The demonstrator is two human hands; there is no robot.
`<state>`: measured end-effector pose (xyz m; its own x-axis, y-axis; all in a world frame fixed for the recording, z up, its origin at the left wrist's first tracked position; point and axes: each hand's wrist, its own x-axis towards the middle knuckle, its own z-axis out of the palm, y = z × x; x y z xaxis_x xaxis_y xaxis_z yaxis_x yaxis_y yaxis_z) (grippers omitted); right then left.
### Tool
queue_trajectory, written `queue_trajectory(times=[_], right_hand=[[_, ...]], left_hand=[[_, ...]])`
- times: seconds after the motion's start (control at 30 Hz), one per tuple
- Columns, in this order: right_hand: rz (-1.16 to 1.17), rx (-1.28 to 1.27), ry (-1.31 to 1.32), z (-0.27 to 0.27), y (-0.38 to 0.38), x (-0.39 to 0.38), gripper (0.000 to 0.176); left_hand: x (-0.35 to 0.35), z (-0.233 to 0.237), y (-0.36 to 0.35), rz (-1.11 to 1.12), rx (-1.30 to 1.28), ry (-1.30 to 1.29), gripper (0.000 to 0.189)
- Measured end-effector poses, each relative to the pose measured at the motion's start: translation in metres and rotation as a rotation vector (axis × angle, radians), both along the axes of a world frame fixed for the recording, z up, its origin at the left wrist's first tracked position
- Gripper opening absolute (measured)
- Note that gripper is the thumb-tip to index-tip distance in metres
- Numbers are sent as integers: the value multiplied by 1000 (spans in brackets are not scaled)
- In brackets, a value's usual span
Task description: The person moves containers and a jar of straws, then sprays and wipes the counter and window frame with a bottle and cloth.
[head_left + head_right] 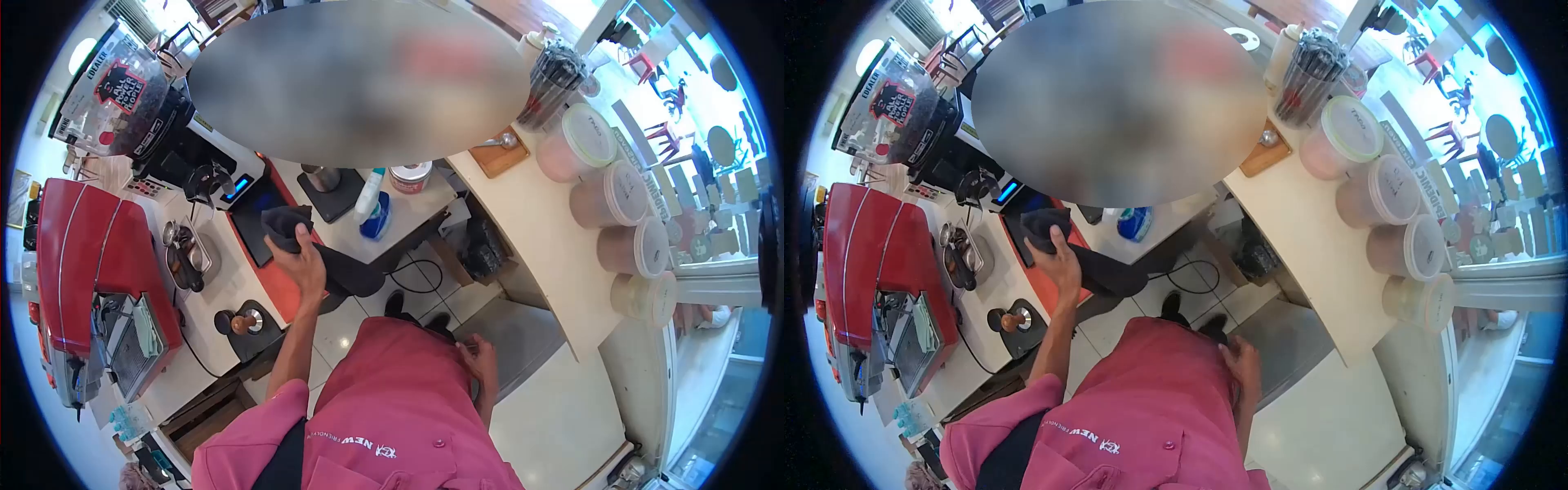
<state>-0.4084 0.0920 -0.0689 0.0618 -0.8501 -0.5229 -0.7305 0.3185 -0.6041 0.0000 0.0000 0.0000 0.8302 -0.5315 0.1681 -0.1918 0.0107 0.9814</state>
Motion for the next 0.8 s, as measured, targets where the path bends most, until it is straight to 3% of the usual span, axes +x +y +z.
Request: queue_trajectory(times=[0.07, 0.1, 0.17, 0.27, 0.4, 0.5, 0.6, 0.67, 0.8], right_hand=[[11, 31, 2, 7, -4, -11, 49], [35, -90, -81, -9, -26, 29, 45], [89, -226, -77, 3, -28, 14, 38], [60, -214, -61, 12, -33, -9, 39], [59, -174, -105, -9, -29, -40, 41], [65, -154, -24, -14, -34, -62, 42], [17, -183, -27, 21, -29, -67, 43], [-56, -183, -88, 49, -26, -67, 43], [-153, -260, -191, 55, -9, -87, 40]], left_hand=[[-17, -27, 5, 44, 88, -152, 44], [17, -23, -9, 28, 180, -461, 44], [4, -47, 3, -15, 484, -903, 45], [-9, -79, 20, -212, 670, -1011, 49], [-7, -74, 17, -217, 754, -990, 59], [-23, -48, 19, -52, 596, -914, 73], [-37, -18, 27, -10, 367, -940, 85], [-57, -4, 28, -62, 188, -1028, 83], [-121, 7, 25, -265, -77, -1066, 85]])
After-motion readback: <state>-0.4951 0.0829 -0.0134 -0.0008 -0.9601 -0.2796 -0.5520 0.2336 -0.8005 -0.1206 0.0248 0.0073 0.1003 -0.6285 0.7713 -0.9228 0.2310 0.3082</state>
